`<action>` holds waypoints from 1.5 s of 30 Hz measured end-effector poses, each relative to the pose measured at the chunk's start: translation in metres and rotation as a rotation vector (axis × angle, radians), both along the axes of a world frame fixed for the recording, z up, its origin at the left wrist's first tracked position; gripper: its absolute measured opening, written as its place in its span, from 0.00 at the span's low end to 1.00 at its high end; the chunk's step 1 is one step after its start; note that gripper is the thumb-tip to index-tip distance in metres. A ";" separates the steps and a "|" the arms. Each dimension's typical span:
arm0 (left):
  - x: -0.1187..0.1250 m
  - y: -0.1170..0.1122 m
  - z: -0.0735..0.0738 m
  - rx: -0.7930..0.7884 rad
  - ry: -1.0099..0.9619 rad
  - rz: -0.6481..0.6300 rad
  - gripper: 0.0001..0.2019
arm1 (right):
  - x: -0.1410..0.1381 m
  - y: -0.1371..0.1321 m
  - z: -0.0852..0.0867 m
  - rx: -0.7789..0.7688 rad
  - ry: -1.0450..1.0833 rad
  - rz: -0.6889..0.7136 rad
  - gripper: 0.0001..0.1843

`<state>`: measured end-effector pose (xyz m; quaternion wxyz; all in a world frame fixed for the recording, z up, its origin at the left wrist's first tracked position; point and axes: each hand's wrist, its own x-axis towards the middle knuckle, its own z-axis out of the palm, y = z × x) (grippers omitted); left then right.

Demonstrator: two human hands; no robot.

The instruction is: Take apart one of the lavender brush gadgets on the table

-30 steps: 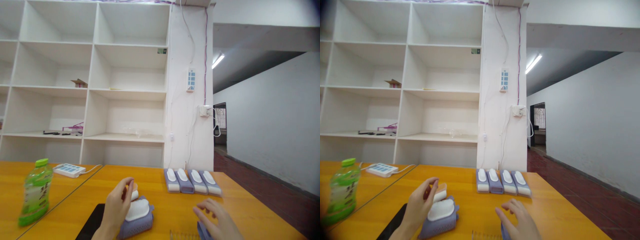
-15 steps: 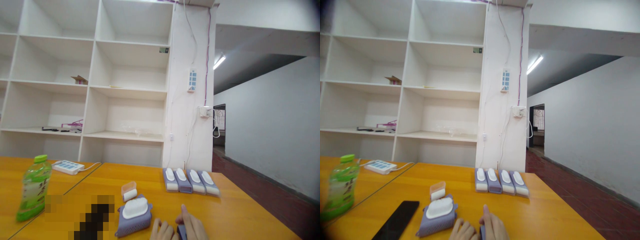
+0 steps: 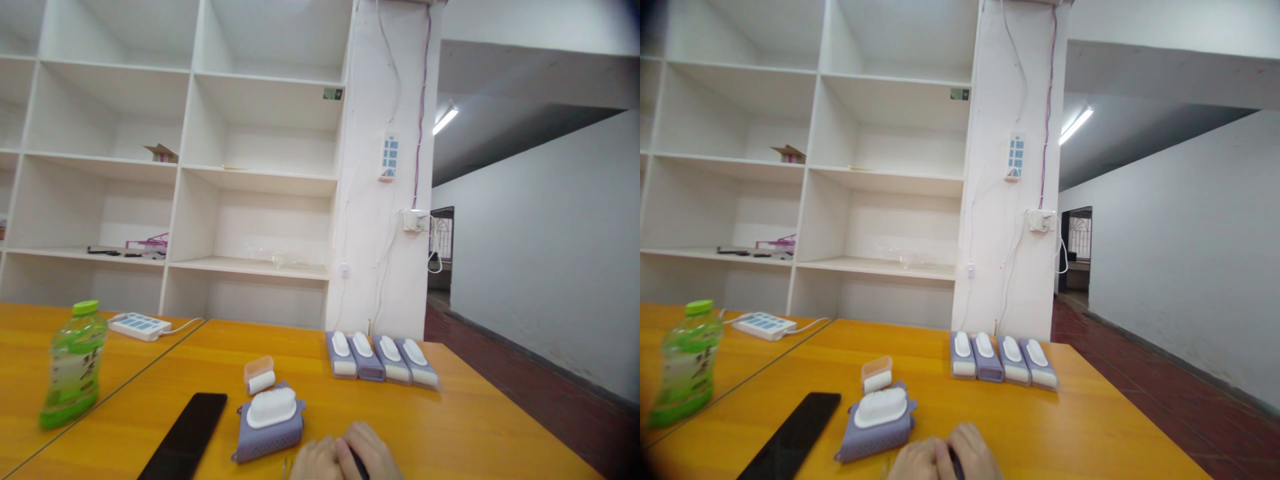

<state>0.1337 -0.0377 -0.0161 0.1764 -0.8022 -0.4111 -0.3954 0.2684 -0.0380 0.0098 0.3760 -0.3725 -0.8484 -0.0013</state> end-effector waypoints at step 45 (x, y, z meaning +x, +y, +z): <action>-0.120 -0.032 0.102 -0.654 -0.045 0.226 0.51 | 0.013 0.033 -0.028 -0.224 0.321 0.092 0.18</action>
